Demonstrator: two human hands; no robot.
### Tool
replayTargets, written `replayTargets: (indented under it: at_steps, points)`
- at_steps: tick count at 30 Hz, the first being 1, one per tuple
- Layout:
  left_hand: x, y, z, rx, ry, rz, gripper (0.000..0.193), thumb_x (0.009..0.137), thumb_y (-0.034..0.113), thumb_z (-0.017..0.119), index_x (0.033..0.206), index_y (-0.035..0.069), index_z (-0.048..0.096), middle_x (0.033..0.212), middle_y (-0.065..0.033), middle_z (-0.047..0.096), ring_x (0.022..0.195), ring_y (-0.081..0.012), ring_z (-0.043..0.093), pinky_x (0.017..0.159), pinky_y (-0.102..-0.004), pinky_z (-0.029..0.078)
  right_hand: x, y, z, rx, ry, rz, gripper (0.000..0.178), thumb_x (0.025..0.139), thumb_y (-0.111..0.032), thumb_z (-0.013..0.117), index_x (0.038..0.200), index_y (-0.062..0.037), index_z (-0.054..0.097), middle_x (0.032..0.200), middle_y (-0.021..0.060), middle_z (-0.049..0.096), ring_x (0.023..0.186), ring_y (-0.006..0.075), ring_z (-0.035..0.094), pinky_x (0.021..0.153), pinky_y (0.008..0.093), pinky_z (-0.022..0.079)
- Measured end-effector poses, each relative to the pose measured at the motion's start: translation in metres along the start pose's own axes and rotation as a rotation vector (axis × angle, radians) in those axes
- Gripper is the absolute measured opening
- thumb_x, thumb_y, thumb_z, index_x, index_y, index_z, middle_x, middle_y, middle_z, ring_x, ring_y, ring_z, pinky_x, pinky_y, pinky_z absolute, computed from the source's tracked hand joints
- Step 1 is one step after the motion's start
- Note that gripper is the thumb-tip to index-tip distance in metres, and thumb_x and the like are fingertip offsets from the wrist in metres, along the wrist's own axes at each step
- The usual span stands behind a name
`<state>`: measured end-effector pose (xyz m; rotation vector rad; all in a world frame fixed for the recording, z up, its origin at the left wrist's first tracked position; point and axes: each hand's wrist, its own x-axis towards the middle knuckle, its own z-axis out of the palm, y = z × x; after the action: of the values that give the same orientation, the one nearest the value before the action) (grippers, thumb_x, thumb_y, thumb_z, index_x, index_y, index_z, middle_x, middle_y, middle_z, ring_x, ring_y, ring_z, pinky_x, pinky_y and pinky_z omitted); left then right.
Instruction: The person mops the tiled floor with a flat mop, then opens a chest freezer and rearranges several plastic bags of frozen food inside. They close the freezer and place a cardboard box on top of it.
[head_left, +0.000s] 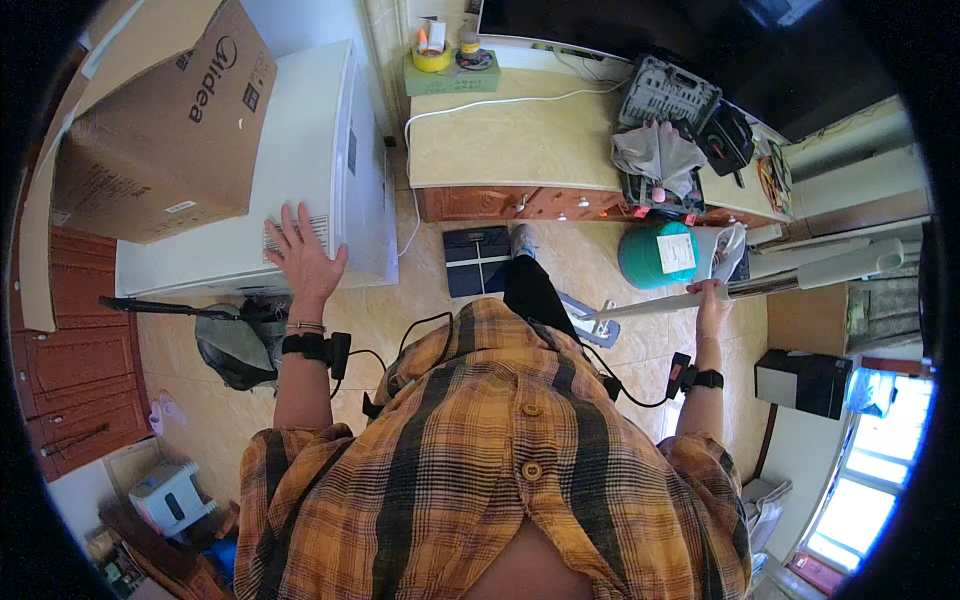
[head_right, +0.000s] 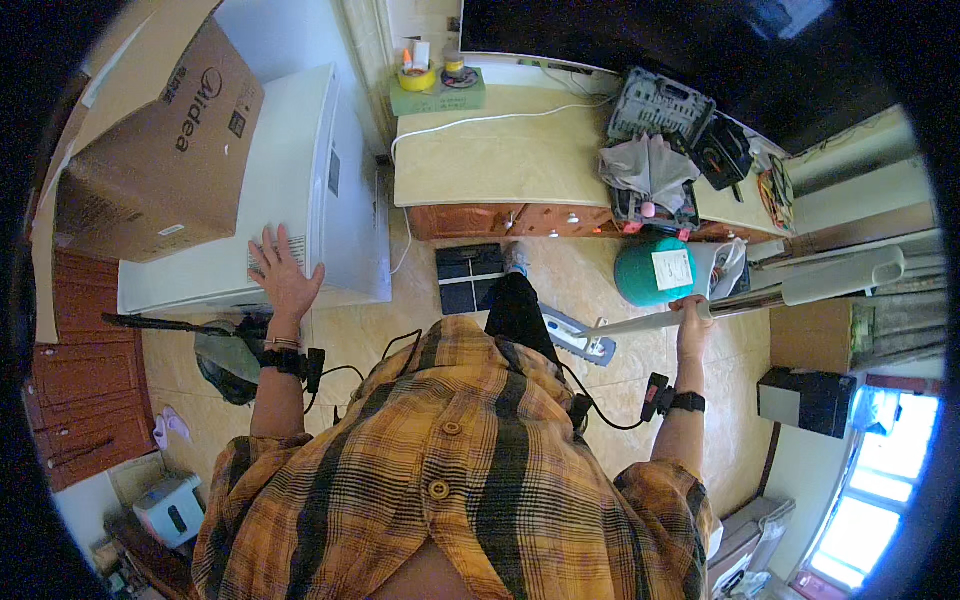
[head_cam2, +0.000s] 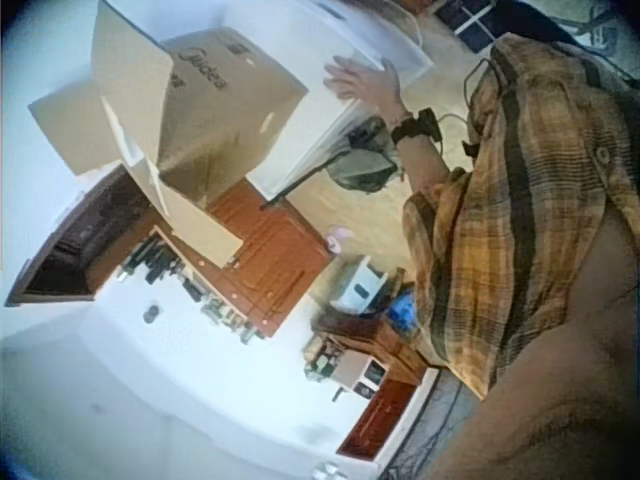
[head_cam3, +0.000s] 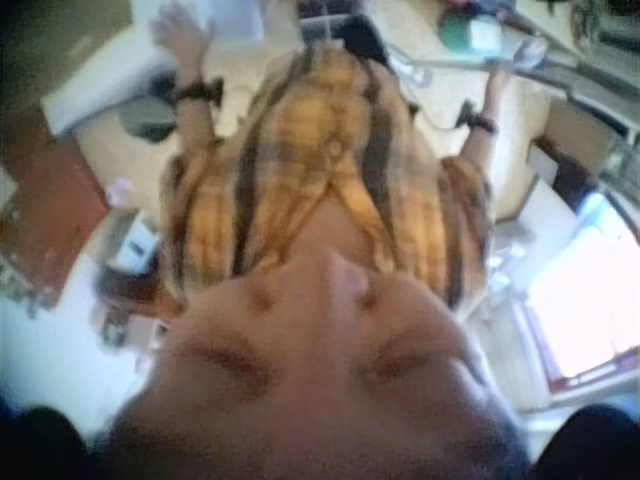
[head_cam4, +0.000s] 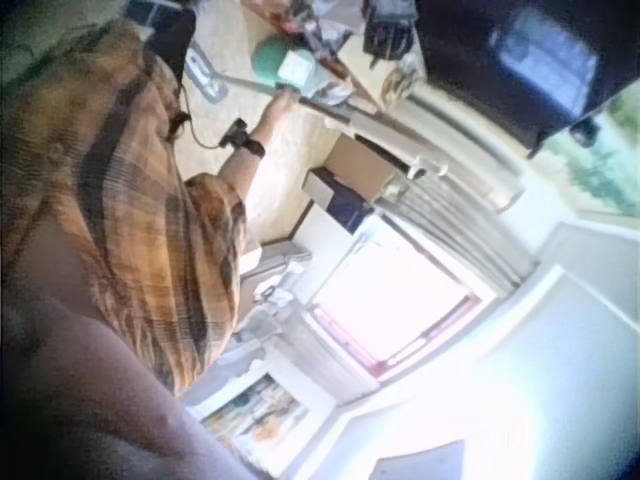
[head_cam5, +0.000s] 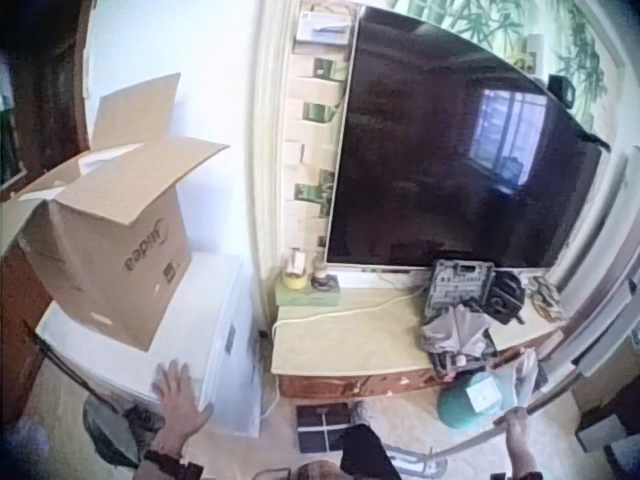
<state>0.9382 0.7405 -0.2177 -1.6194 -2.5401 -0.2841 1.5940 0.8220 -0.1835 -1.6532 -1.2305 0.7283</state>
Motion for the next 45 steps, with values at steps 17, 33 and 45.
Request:
replayTargets:
  at_steps: [17,33,45]
  points:
    - [0.006,0.000,-0.009,-0.016,-0.037,0.004,0.097,0.070,0.037,0.071,0.146,0.009,0.020,0.152,-0.0167,0.016,0.139,-0.0479,0.008,0.098,-0.0733,0.018,0.032,0.005,0.040,-0.110,-0.043,-0.007,0.021,0.082,-0.018,0.055,0.069,-0.0014,0.059,0.066,0.0089,0.064,0.067,0.0185,0.060,0.071,0.0329,0.047]
    - [0.006,0.002,-0.011,-0.010,-0.070,-0.021,0.092,0.070,0.038,0.071,0.145,0.009,0.025,0.151,-0.0170,0.018,0.139,-0.0478,0.007,0.099,-0.0727,0.017,0.028,0.010,0.041,-0.175,-0.085,-0.052,0.021,0.082,-0.019,0.056,0.070,-0.0021,0.057,0.069,0.0083,0.064,0.068,0.0170,0.059,0.072,0.0323,0.047]
    - [0.003,-0.003,-0.003,-0.005,-0.068,-0.018,0.097,0.070,0.040,0.073,0.145,0.010,0.021,0.150,-0.0171,0.018,0.138,-0.0483,0.007,0.097,-0.0746,0.017,0.020,-0.009,0.052,-0.223,-0.214,-0.051,0.014,0.082,-0.015,0.057,0.077,-0.0022,0.059,0.073,0.0086,0.064,0.071,0.0175,0.060,0.071,0.0312,0.048]
